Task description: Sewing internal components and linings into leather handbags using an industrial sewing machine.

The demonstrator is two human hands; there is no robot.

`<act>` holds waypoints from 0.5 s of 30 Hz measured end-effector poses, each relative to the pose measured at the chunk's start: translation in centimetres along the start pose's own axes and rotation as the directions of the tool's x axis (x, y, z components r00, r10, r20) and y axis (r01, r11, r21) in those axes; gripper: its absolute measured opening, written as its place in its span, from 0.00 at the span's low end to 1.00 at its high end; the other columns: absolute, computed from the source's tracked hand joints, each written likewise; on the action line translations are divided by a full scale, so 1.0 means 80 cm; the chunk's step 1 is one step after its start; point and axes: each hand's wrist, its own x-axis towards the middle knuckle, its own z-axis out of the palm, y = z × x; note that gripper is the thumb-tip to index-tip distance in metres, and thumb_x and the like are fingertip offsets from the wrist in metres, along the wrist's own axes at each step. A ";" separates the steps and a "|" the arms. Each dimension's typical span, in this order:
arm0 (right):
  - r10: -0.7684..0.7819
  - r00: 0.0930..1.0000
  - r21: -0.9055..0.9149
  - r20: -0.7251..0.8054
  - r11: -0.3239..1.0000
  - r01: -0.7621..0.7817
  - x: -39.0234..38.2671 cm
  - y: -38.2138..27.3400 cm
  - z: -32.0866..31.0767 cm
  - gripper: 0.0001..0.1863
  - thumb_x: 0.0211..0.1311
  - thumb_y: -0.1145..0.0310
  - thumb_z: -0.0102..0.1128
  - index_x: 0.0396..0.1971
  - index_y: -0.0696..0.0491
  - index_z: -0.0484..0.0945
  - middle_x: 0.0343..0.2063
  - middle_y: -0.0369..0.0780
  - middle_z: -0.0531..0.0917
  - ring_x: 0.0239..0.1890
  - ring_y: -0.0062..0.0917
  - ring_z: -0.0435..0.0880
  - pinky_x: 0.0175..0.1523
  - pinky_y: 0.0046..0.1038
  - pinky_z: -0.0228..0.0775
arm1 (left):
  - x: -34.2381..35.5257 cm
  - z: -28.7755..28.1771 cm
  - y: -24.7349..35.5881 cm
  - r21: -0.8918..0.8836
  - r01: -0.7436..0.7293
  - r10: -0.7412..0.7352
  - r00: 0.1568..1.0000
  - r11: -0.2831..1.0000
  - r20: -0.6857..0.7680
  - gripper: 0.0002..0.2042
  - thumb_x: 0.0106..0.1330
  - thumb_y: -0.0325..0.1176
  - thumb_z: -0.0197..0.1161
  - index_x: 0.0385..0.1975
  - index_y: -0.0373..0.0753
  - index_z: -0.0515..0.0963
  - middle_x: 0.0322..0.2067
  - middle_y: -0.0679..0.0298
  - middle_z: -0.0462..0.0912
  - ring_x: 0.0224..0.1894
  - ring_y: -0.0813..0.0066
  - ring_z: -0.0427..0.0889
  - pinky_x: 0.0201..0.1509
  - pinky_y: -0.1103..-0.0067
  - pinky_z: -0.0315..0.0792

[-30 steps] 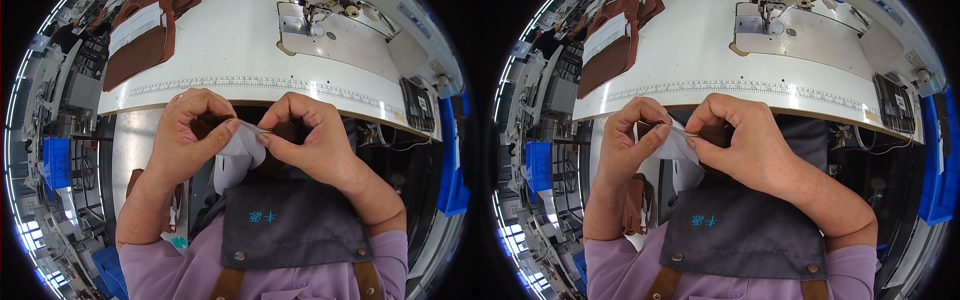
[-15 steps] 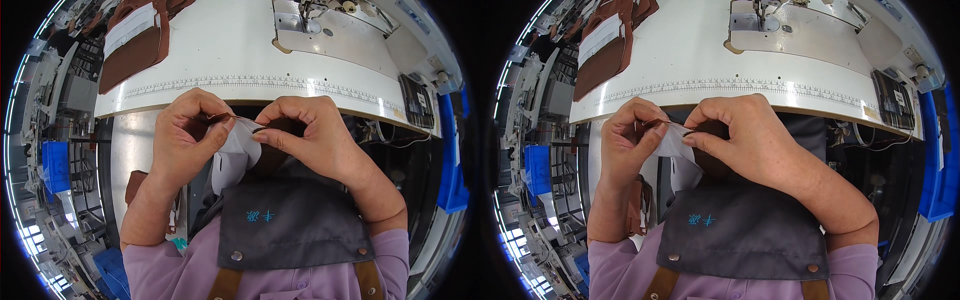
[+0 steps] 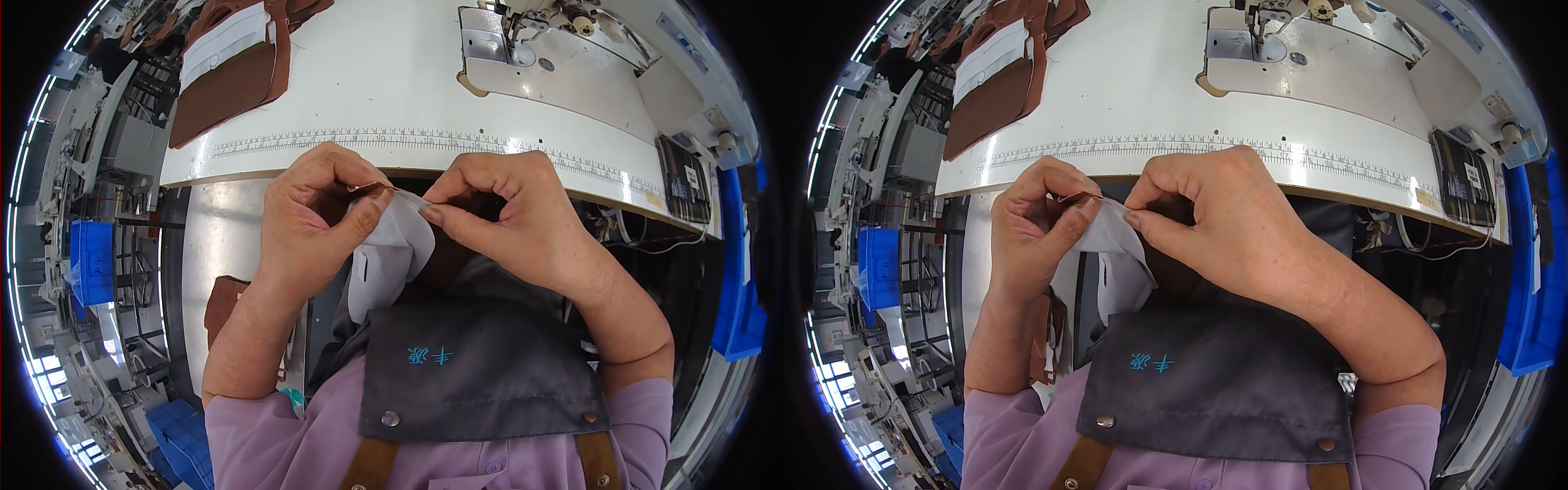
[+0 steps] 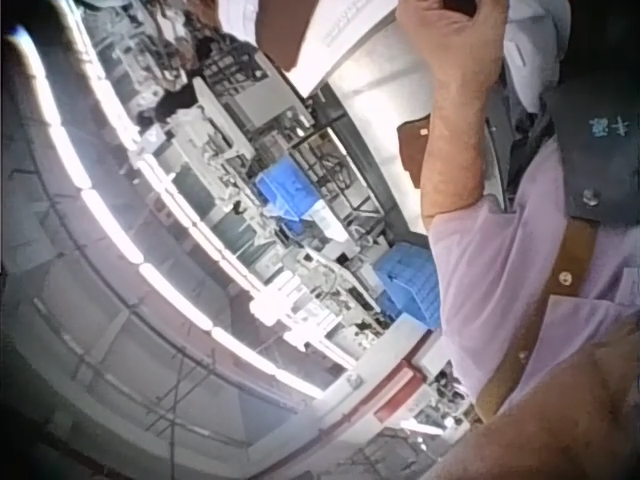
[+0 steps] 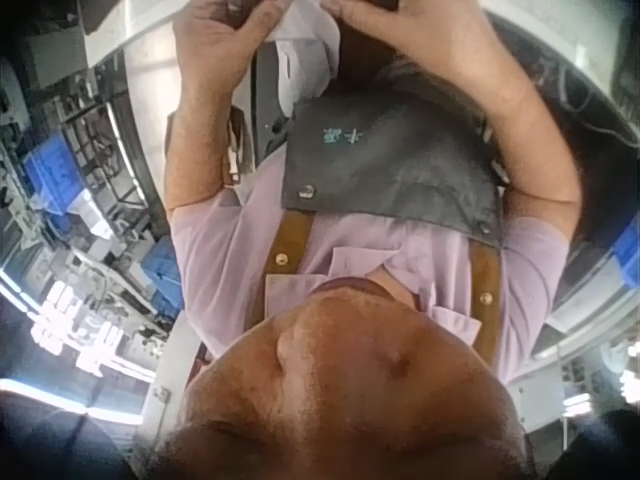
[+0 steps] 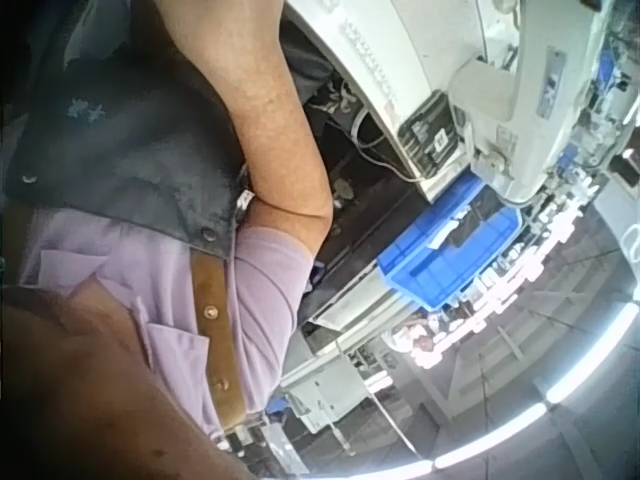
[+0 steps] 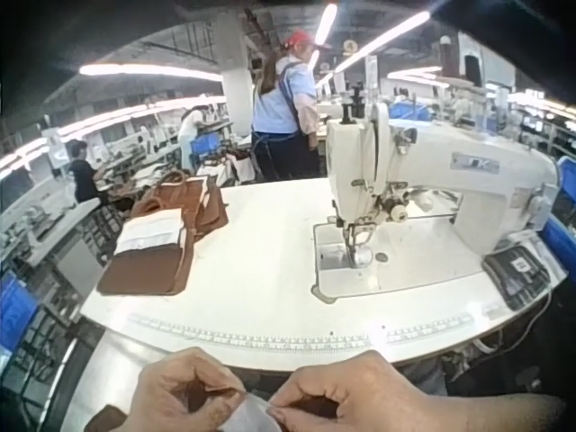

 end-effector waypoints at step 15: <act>-0.318 0.872 -0.140 -0.372 0.948 0.286 0.042 0.043 0.006 0.14 0.60 0.75 0.66 0.45 0.55 0.75 0.24 0.41 0.84 0.25 0.34 0.85 0.31 0.32 0.75 | 0.135 0.024 0.094 0.768 -0.637 0.415 0.717 0.067 0.559 0.05 0.50 0.26 0.70 0.26 0.42 0.81 0.30 0.69 0.81 0.44 0.71 0.80 0.63 0.66 0.59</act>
